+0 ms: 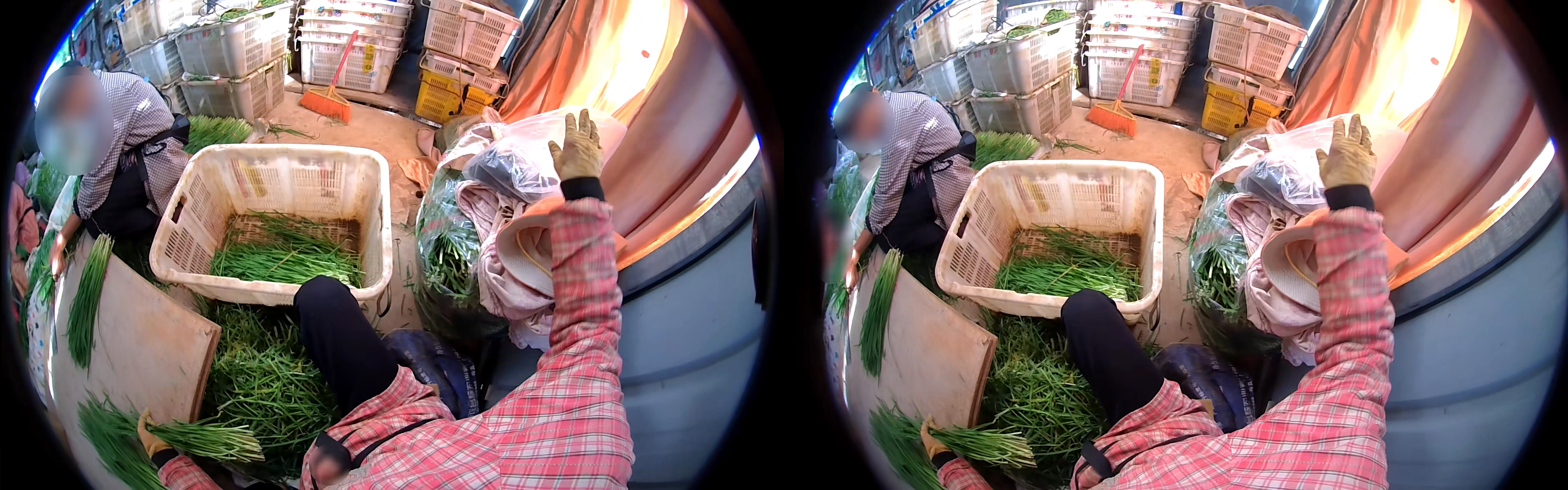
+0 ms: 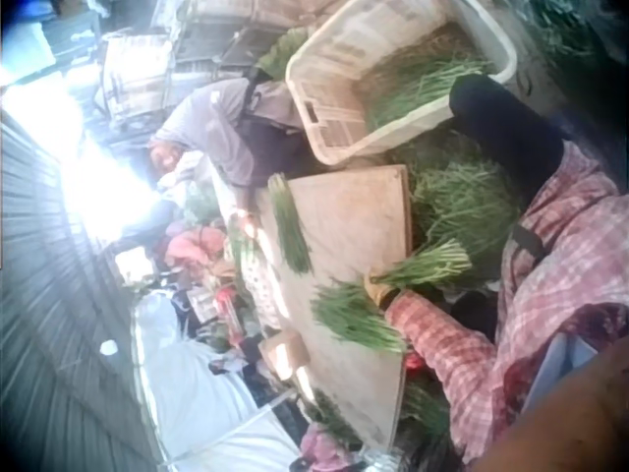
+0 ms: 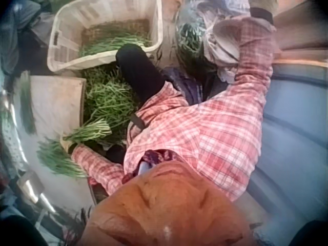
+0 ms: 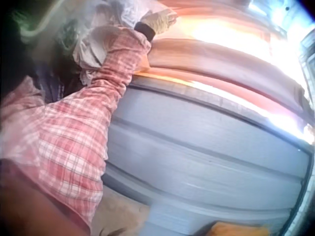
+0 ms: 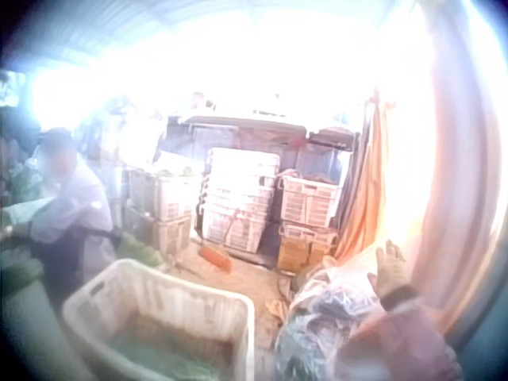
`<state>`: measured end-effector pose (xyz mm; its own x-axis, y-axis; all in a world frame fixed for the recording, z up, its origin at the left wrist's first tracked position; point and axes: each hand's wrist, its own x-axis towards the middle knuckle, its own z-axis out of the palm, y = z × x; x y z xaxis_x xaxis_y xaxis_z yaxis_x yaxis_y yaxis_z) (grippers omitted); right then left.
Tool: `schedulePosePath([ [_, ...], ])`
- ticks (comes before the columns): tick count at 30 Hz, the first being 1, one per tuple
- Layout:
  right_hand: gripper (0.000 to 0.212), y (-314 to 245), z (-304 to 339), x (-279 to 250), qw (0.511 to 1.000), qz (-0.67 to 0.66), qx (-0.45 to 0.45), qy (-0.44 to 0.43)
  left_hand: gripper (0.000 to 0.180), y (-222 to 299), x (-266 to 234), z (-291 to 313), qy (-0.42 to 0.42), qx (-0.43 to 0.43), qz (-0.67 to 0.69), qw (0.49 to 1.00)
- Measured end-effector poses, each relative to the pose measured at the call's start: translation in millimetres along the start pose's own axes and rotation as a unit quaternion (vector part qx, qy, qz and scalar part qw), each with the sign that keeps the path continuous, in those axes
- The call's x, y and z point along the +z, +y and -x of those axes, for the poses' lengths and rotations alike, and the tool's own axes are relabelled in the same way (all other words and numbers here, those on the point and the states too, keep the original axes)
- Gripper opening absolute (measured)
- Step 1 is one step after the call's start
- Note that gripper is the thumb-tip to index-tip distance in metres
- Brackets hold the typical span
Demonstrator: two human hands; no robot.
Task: The person picks up a bunch of green onions from a pile, aligns them, secures them with a red rubber band, and places the bundle aside.
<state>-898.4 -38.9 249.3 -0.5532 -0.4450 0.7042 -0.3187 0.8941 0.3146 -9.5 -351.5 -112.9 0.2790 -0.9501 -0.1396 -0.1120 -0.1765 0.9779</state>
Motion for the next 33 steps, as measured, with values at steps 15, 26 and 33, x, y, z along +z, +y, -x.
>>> schedulePosePath([
  [15, 0.042, -2.3, 33.0, -11.2, 0.971, -0.139, -0.162, 0.107, 0.027, 38.9, 14.3, 7.8, 0.032, -0.164, 0.127, 0.978],
  [26, 0.006, 10.8, 78.3, -5.6, 0.943, -0.206, -0.256, -0.048, 0.031, 18.9, -18.3, -0.3, -0.057, -0.005, -0.155, 0.986],
  [33, 0.021, -1.4, 153.3, -63.2, 0.953, -0.185, -0.238, -0.024, 0.036, 21.4, 24.2, 3.4, 0.007, -0.119, 0.043, 0.992],
])
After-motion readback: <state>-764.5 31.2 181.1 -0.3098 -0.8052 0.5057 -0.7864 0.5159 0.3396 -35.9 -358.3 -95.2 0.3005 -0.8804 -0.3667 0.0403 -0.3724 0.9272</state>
